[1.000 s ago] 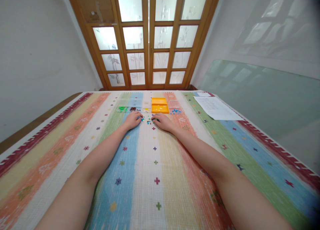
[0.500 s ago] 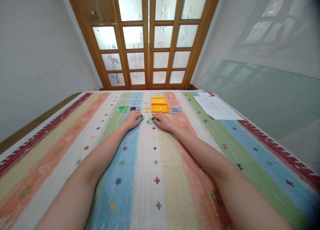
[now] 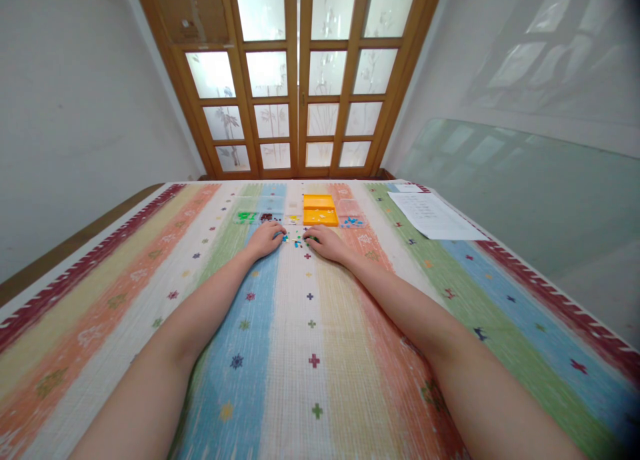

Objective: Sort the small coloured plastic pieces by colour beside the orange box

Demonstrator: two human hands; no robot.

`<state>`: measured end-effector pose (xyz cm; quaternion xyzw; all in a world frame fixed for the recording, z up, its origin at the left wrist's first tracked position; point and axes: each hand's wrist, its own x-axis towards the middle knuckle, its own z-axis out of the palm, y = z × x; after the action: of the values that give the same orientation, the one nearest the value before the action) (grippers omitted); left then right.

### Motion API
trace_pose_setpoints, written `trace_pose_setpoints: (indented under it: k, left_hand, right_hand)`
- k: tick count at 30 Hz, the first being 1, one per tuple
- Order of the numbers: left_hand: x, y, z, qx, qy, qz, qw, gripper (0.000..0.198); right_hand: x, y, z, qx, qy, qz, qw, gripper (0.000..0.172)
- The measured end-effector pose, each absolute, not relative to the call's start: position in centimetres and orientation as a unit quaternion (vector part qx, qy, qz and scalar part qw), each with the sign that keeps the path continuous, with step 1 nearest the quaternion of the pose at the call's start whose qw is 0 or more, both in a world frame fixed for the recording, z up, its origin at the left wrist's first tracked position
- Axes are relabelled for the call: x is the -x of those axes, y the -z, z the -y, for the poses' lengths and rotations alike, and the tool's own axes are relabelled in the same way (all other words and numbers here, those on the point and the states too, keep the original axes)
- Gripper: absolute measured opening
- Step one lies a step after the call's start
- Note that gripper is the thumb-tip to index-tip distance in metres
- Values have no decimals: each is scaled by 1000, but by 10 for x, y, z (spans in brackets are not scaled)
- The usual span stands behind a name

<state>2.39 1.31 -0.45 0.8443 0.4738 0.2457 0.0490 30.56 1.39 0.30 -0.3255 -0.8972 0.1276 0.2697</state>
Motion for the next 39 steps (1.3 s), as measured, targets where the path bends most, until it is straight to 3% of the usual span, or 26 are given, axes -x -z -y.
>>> trace_pose_setpoints:
  k: [39]
  left_hand:
    - [-26, 4, -12, -839, -274, -469, 29, 23]
  right_hand:
    - [-306, 3, -16, 323, -114, 894, 287, 23]
